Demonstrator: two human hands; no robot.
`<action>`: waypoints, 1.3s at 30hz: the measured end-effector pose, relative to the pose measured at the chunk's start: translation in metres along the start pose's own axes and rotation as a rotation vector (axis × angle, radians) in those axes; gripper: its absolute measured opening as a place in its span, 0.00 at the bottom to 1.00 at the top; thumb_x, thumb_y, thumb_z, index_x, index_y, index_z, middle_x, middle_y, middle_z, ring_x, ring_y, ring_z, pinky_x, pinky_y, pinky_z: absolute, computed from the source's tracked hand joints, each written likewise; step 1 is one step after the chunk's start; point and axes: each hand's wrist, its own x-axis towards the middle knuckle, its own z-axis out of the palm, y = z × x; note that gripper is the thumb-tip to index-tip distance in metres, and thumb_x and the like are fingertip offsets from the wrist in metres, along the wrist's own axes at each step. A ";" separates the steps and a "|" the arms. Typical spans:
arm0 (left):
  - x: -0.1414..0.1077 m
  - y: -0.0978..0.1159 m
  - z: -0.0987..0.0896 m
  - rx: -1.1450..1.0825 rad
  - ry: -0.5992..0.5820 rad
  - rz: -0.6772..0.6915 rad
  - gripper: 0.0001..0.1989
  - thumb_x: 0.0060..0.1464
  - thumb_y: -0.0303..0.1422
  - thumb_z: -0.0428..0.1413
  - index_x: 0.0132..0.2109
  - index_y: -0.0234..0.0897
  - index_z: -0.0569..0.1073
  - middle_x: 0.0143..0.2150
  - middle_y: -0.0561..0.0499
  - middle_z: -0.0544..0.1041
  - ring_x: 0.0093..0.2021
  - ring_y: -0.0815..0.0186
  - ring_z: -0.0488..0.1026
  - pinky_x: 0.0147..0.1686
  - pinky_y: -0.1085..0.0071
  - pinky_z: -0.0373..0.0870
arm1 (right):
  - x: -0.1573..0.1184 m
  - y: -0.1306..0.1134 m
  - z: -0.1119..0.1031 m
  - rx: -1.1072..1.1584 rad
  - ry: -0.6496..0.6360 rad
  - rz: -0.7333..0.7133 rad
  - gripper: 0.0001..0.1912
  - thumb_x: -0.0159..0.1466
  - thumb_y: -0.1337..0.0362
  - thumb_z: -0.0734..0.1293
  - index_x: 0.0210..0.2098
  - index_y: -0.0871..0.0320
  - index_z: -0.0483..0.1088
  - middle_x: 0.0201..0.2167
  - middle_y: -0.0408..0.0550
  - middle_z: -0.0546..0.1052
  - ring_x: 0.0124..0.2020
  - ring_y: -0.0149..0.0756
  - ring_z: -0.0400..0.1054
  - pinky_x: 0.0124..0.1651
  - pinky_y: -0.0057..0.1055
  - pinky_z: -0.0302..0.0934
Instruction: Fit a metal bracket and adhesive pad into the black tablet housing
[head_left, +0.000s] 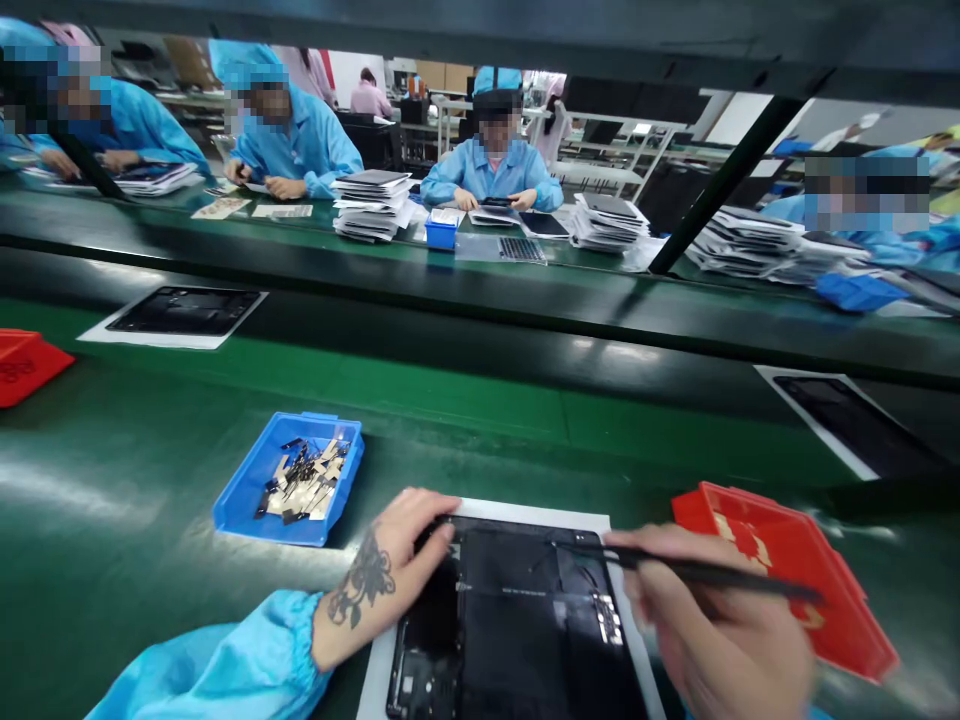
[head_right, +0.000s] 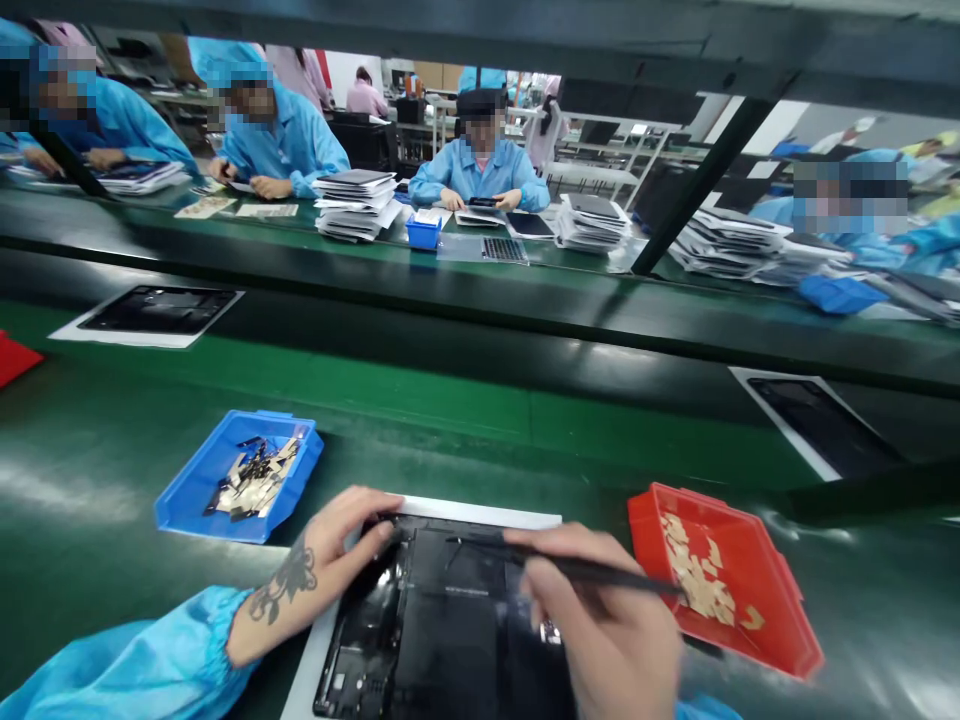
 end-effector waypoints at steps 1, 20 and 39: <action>0.001 -0.010 -0.006 0.171 0.059 0.057 0.13 0.61 0.33 0.50 0.51 0.39 0.71 0.47 0.46 0.73 0.49 0.61 0.68 0.52 0.59 0.63 | 0.007 0.008 0.011 0.095 -0.034 0.144 0.08 0.61 0.60 0.70 0.39 0.54 0.71 0.32 0.48 0.78 0.21 0.31 0.68 0.20 0.24 0.65; -0.012 -0.047 -0.022 0.639 -0.205 0.450 0.18 0.59 0.34 0.52 0.56 0.43 0.68 0.59 0.44 0.64 0.59 0.53 0.59 0.58 0.47 0.58 | 0.031 0.077 0.096 0.323 -0.191 0.565 0.16 0.57 0.54 0.72 0.36 0.59 0.68 0.26 0.44 0.73 0.25 0.28 0.63 0.19 0.18 0.55; -0.009 -0.048 -0.008 0.782 -0.072 0.598 0.12 0.62 0.24 0.46 0.49 0.32 0.70 0.30 0.49 0.72 0.27 0.66 0.68 0.25 0.71 0.66 | 0.021 0.086 0.100 0.156 -0.238 0.462 0.14 0.59 0.55 0.70 0.37 0.58 0.67 0.22 0.42 0.72 0.24 0.31 0.68 0.21 0.23 0.62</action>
